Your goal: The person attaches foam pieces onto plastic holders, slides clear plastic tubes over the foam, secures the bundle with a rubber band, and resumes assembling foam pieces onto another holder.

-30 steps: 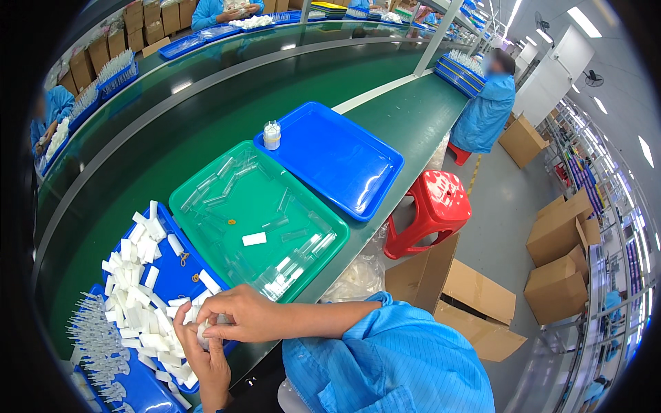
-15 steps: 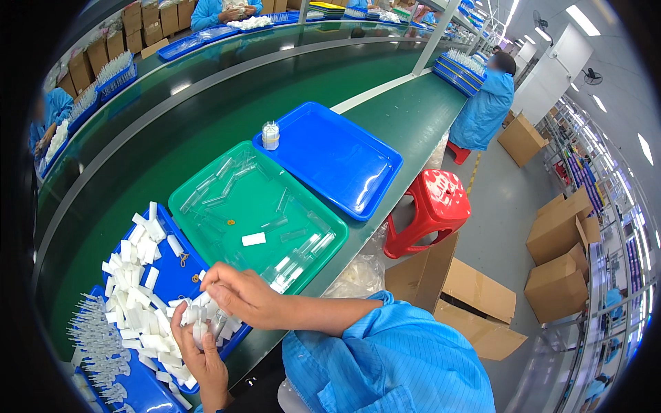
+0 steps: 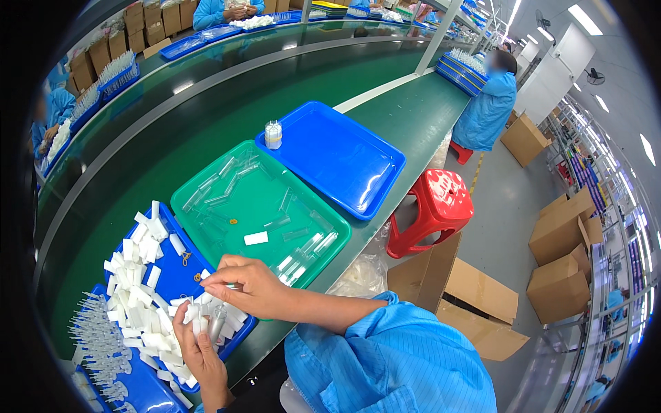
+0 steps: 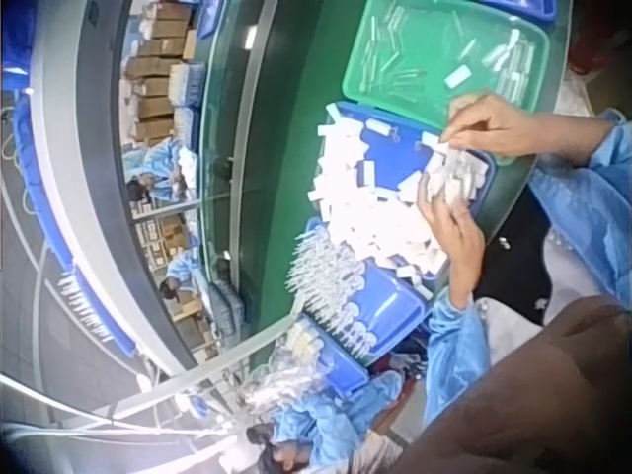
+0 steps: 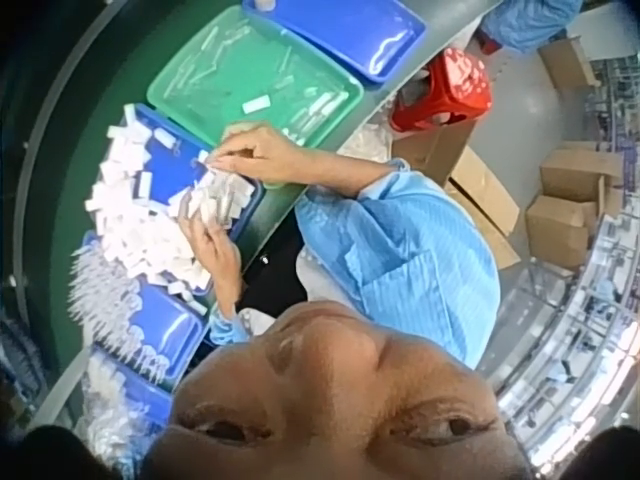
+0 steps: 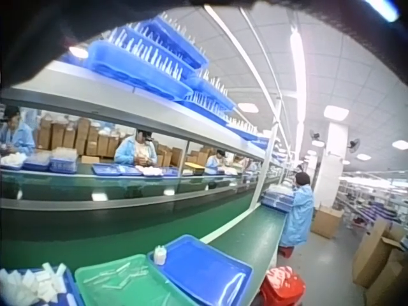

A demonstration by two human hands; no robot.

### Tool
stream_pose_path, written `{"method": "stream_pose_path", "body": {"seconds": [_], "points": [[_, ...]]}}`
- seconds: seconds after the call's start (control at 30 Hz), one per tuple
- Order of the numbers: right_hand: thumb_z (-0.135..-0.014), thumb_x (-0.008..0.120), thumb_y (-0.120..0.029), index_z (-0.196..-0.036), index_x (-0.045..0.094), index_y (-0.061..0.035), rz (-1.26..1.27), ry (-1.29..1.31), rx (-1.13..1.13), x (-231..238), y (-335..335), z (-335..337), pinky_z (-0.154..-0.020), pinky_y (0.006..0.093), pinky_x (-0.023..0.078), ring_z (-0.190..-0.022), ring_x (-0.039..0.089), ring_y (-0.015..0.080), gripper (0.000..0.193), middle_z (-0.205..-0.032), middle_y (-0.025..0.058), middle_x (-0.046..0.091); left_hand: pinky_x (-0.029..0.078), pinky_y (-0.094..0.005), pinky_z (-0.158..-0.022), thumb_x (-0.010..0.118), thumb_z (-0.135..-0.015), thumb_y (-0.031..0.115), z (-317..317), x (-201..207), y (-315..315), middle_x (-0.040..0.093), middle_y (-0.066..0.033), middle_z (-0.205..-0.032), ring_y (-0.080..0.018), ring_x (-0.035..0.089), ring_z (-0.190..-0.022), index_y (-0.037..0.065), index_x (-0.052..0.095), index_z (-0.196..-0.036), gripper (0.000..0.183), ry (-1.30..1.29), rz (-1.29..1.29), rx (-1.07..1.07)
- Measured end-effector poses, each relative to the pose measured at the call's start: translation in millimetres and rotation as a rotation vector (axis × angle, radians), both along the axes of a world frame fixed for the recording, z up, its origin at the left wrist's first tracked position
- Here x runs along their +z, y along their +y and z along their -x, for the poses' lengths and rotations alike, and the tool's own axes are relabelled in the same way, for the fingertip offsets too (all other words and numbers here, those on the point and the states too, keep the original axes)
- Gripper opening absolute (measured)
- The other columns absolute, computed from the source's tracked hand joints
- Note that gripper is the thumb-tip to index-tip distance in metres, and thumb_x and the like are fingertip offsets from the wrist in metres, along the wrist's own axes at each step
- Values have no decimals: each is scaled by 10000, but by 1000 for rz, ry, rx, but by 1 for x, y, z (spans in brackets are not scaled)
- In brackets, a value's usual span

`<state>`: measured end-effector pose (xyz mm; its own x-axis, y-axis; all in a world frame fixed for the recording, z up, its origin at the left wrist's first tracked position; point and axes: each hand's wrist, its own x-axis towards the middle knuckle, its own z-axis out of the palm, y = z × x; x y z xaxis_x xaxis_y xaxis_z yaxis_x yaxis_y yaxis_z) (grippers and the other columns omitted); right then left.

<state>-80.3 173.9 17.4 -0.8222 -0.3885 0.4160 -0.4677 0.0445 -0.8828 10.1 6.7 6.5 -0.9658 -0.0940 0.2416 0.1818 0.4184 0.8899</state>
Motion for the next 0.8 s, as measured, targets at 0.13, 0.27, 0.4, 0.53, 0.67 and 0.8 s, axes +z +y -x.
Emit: {"method": "stream_pose_path", "body": {"seconds": [0.13,0.27,0.4,0.53,0.67,0.8], "points": [[-853,619,-149,-904,604,-28,11,-168,22,3,-2,-4,-444,217,304,-541,426,37,132,-740,21,533,386,-345,-877,394,-946,252,1,2,2,380,-215,-1268,-277,469,-1088,-53,567,-973,352,19,-35,18],[-855,625,-160,-793,532,-40,102,-254,50,-2,-1,-3,-426,204,281,-511,395,5,164,-727,-6,522,380,-346,-887,386,-948,264,1,1,3,395,-213,-1257,-281,461,-1096,-52,571,-964,366,27,-21,17],[-852,626,-142,-794,526,-41,101,-203,0,-4,-4,-1,-430,194,285,-513,401,2,154,-705,-9,511,371,-352,-899,375,-948,258,1,2,2,395,-215,-1256,-287,455,-1101,-51,571,-949,366,19,-49,23],[-831,639,-101,-830,527,-49,109,-264,-26,-7,-4,0,-445,178,308,-519,404,0,123,-748,-11,536,372,-351,-895,375,-946,253,2,1,2,396,-216,-1254,-286,457,-1096,-50,572,-940,362,25,-65,23],[-797,653,-75,-866,517,-49,152,-518,31,0,-1,1,-480,175,344,-581,440,-1,155,-782,0,539,376,-344,-881,381,-943,251,1,2,0,397,-211,-1255,-280,467,-1077,-46,574,-933,354,31,-12,18],[-811,639,-76,-966,523,-29,266,-502,78,-7,-2,4,-540,169,376,-662,478,2,199,-834,-2,546,343,-344,-946,354,-955,282,1,5,0,391,-180,-1273,-269,429,-1151,-43,576,-986,395,-20,-4,-6]]}}
